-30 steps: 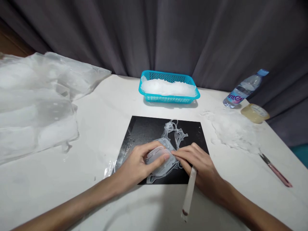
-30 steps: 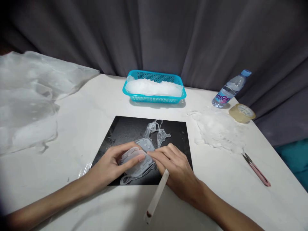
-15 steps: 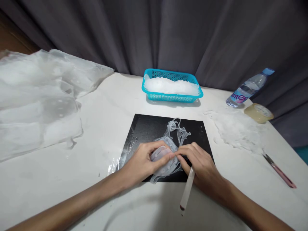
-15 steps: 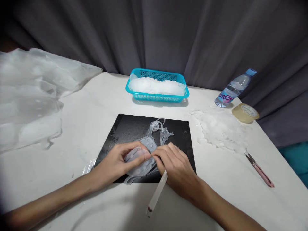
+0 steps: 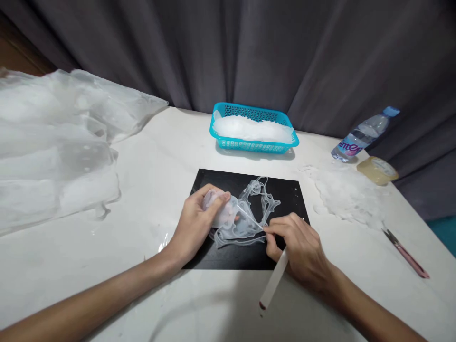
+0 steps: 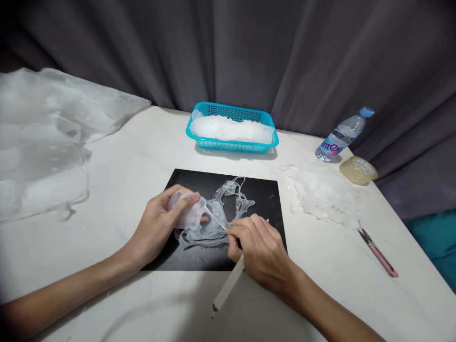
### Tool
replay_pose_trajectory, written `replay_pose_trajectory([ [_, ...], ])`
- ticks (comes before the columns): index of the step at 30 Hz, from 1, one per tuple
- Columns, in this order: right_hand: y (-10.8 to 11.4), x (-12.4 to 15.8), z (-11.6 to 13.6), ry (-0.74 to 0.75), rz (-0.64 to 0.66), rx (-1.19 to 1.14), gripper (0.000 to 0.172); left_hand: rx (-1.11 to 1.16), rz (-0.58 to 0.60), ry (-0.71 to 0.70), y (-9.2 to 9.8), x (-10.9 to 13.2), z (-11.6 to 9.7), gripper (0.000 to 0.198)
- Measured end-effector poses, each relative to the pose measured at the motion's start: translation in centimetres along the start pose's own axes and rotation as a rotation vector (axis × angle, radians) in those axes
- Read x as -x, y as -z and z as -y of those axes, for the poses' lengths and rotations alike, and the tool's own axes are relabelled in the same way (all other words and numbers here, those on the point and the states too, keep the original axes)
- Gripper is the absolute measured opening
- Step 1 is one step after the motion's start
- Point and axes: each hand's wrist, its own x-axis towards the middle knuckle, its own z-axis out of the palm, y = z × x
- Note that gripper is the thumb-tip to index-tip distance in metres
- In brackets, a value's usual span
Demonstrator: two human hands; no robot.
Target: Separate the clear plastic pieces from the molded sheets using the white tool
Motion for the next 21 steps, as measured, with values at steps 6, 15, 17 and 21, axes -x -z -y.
replay_pose_trajectory([
  [6, -0.2, 0.2, -0.2, -0.183, -0.007, -0.190, 0.017, -0.154, 0.158, -0.096, 0.6, 0.3, -0.6, 0.030],
  [15, 0.5, 0.5, 1.1, -0.286, 0.013, -0.252, 0.007, -0.026, 0.177, 0.021, 0.0, 1.3, -1.1, 0.030],
  [17, 0.2, 0.2, 1.5, -0.280, 0.123, -0.263, 0.013, 0.034, 0.194, 0.079, -0.3, 1.7, -1.4, 0.030],
  [21, -0.4, -0.1, 1.7, -0.321, 0.138, -0.282, 0.016, 0.114, 0.246, 0.130, -0.6, 2.0, -1.6, 0.031],
])
